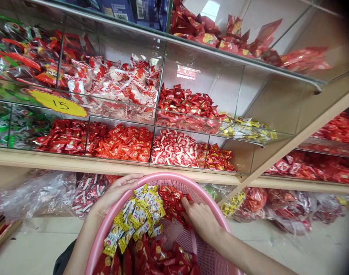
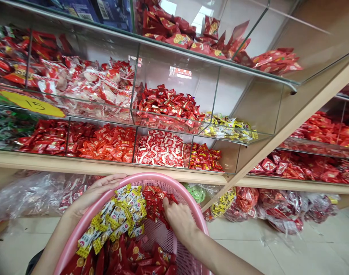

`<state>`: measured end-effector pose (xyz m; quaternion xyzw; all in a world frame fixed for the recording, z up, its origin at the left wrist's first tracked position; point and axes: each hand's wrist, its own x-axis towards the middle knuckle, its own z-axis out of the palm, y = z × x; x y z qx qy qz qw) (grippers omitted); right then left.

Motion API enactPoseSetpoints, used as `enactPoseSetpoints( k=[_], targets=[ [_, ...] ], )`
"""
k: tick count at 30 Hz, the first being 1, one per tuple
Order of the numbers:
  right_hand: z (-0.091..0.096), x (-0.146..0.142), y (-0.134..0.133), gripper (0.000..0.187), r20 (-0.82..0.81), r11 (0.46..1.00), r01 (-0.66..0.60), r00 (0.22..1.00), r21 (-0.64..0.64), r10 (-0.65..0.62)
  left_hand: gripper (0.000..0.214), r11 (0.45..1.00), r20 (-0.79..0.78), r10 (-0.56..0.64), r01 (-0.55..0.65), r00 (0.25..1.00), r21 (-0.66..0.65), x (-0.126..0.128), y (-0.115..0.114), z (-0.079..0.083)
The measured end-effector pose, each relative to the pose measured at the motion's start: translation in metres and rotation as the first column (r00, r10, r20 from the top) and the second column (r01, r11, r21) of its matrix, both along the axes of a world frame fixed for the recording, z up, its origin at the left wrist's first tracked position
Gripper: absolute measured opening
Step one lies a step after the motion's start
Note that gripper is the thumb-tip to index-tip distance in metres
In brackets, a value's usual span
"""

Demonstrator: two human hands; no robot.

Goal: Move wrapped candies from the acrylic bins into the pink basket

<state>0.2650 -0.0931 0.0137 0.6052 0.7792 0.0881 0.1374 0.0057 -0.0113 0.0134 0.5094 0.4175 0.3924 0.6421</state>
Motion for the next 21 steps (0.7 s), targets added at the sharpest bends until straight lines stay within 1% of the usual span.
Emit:
enactPoseSetpoints(
  k=[3,6,10,13,17,21],
  targets=[
    [-0.001,-0.002,0.005,0.016,0.003,0.999,0.025,1.0,-0.039,-0.025,0.038,1.0,0.0,0.002,-0.002,1.0,0.004,0.001,0.0,0.001],
    [0.002,-0.003,0.008,0.016,-0.008,0.997,0.068,0.998,-0.046,-0.068,0.038,1.0,0.009,-0.004,0.004,1.0,0.006,0.001,-0.001,0.001],
    [0.006,-0.001,0.005,0.022,-0.041,0.998,0.054,0.998,-0.038,-0.055,0.037,1.0,0.002,-0.016,0.016,1.0,0.0,-0.001,-0.001,0.002],
    [0.008,0.0,0.0,0.025,-0.046,0.998,0.053,0.997,-0.034,-0.055,0.039,1.0,-0.015,-0.004,0.004,1.0,0.005,-0.001,-0.001,0.002],
    [0.008,-0.002,-0.007,0.025,-0.035,0.995,0.061,0.997,-0.078,-0.064,0.041,1.0,-0.001,-0.006,0.006,1.0,0.004,0.0,0.0,0.0],
    [0.004,-0.004,-0.01,0.03,-0.021,0.992,0.048,0.999,-0.115,-0.05,0.04,1.0,0.012,-0.01,0.01,1.0,-0.011,0.0,0.0,0.001]
  ],
)
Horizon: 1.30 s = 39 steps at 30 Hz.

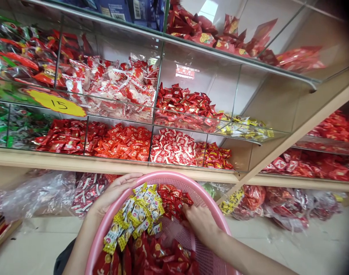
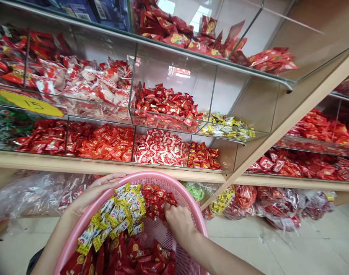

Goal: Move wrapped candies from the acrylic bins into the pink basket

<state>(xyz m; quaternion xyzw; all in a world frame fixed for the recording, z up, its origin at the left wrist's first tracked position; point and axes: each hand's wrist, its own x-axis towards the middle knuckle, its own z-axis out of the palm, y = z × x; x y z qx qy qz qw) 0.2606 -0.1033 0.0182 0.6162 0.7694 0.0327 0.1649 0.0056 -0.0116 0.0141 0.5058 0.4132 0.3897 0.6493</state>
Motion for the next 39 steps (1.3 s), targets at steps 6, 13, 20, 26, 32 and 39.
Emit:
enactPoseSetpoints(
  k=[6,13,20,26,32,39],
  targets=[
    [0.002,0.0,0.001,0.031,0.006,1.0,0.018,1.0,-0.016,-0.018,0.036,1.0,0.015,-0.002,0.002,1.0,-0.02,-0.001,-0.001,0.002],
    [0.004,0.002,-0.003,0.032,-0.026,0.999,0.027,0.999,0.02,-0.027,0.035,0.999,0.029,-0.028,0.029,0.999,-0.017,-0.002,0.0,-0.002],
    [0.013,0.044,-0.043,0.029,-0.672,0.893,0.392,0.725,0.222,-0.152,0.035,0.999,-0.012,-0.026,0.026,1.0,-0.028,-0.006,-0.003,0.004],
    [-0.023,0.061,-0.085,0.048,-0.994,0.667,0.74,0.112,0.086,0.003,0.035,0.998,-0.005,-0.015,0.015,1.0,-0.064,-0.011,-0.004,0.006],
    [-0.039,0.037,-0.083,0.06,-0.973,0.733,0.65,-0.219,-0.201,-0.073,0.039,0.99,0.016,0.043,-0.041,0.999,-0.134,-0.015,-0.017,0.008],
    [-0.036,0.054,-0.067,0.06,-0.962,0.827,0.495,-0.189,-0.268,-0.199,0.045,0.975,0.036,0.119,-0.11,0.992,-0.192,-0.023,-0.037,0.003]
  ],
)
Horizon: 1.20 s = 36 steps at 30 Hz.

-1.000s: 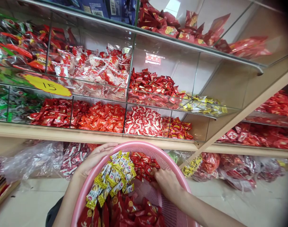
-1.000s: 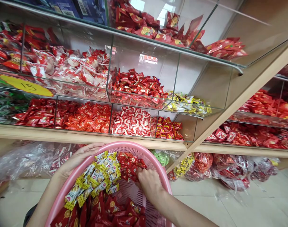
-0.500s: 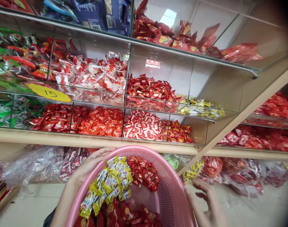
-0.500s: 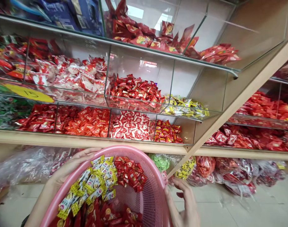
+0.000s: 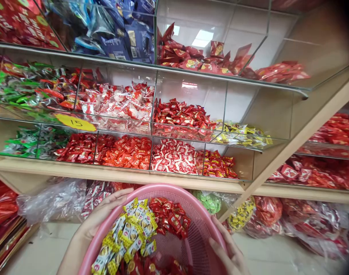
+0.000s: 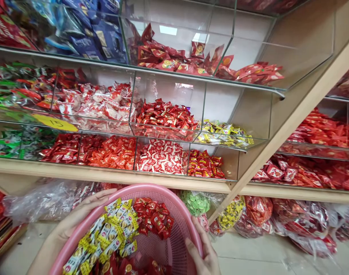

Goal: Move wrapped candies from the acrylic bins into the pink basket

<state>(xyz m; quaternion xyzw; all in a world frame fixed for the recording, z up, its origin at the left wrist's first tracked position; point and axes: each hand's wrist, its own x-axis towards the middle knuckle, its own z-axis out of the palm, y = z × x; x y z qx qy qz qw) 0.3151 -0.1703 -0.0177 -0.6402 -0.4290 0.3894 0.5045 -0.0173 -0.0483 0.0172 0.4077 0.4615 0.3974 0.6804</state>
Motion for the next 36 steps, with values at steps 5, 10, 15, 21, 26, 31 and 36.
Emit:
enactPoseSetpoints(
  k=[5,10,15,21,26,31,36],
  targets=[
    [-0.011,0.01,0.022,0.055,0.001,0.997,-0.079,0.997,0.008,0.079,0.052,0.995,-0.027,0.09,-0.091,0.996,-0.036,0.0,-0.014,0.005],
    [-0.023,0.013,0.033,0.056,0.05,0.99,-0.139,0.989,0.018,0.138,0.053,0.991,-0.063,0.127,-0.13,0.99,-0.043,-0.006,-0.02,0.007],
    [-0.021,0.009,0.031,0.056,0.126,0.988,-0.157,0.98,0.013,0.154,0.037,0.997,-0.175,-0.048,0.057,0.983,0.046,-0.012,0.013,0.002],
    [-0.026,0.011,0.026,0.049,0.361,0.979,-0.196,0.918,0.061,0.161,0.04,0.952,-0.221,-0.301,0.307,0.927,-0.01,0.008,0.054,-0.003],
    [0.007,-0.003,0.037,0.038,0.807,0.961,-0.251,0.588,0.116,0.057,0.037,0.928,-0.233,-0.301,0.341,0.925,0.153,0.002,0.06,-0.016],
    [0.046,-0.038,0.082,0.018,0.933,0.853,-0.495,0.2,-0.166,0.298,0.034,0.915,-0.25,-0.31,0.359,0.917,0.182,0.001,0.064,-0.025],
    [0.039,-0.06,0.11,0.02,0.914,0.805,-0.456,-0.05,-0.38,0.403,0.04,0.944,-0.177,-0.316,0.328,0.932,0.042,0.01,0.06,-0.02]
  ],
)
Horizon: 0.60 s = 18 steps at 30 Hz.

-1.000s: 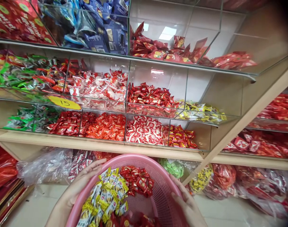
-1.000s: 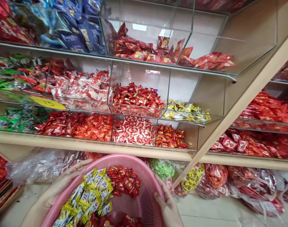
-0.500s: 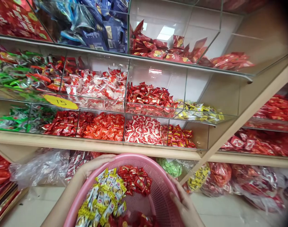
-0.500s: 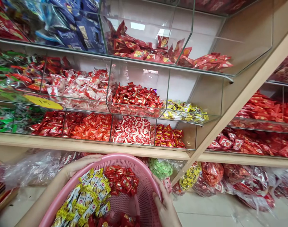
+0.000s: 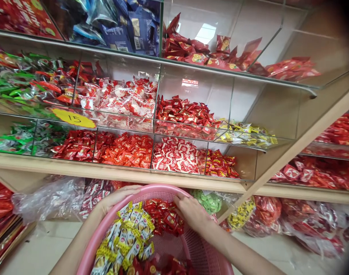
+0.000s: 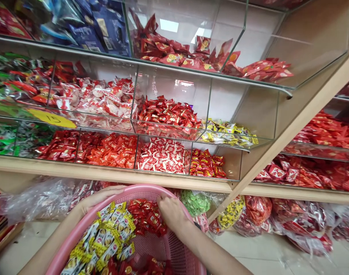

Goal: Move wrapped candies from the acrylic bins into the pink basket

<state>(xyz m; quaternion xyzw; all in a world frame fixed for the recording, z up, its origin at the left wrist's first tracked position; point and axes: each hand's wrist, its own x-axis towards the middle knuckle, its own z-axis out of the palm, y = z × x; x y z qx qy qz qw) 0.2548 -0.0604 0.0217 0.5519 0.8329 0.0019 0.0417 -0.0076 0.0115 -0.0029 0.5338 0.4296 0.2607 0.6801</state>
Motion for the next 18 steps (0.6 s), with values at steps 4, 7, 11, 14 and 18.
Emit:
enactPoseSetpoints(
  k=[4,7,11,14,18],
  targets=[
    [-0.017,-0.004,0.002,0.024,0.031,1.0,-0.024,0.999,-0.013,0.024,0.042,0.998,0.029,0.017,-0.015,0.999,-0.055,0.0,-0.002,0.001],
    [-0.019,-0.002,0.0,0.024,0.026,0.999,-0.009,1.0,-0.034,0.009,0.042,0.998,0.056,0.014,-0.01,0.998,-0.067,0.0,-0.001,0.0],
    [-0.006,0.003,-0.005,0.019,-0.006,0.997,0.027,1.0,-0.071,-0.027,0.044,0.998,0.012,0.033,-0.032,0.999,-0.046,0.0,0.0,0.0],
    [0.003,0.002,-0.007,0.016,-0.038,0.995,0.054,0.998,-0.087,-0.058,0.043,1.0,-0.013,0.017,-0.017,1.0,-0.009,0.001,0.0,0.0],
    [0.007,-0.003,-0.006,0.017,-0.077,0.994,0.083,0.993,-0.076,-0.089,0.043,1.0,-0.018,0.014,-0.014,1.0,0.006,0.001,-0.001,0.0]
  ],
)
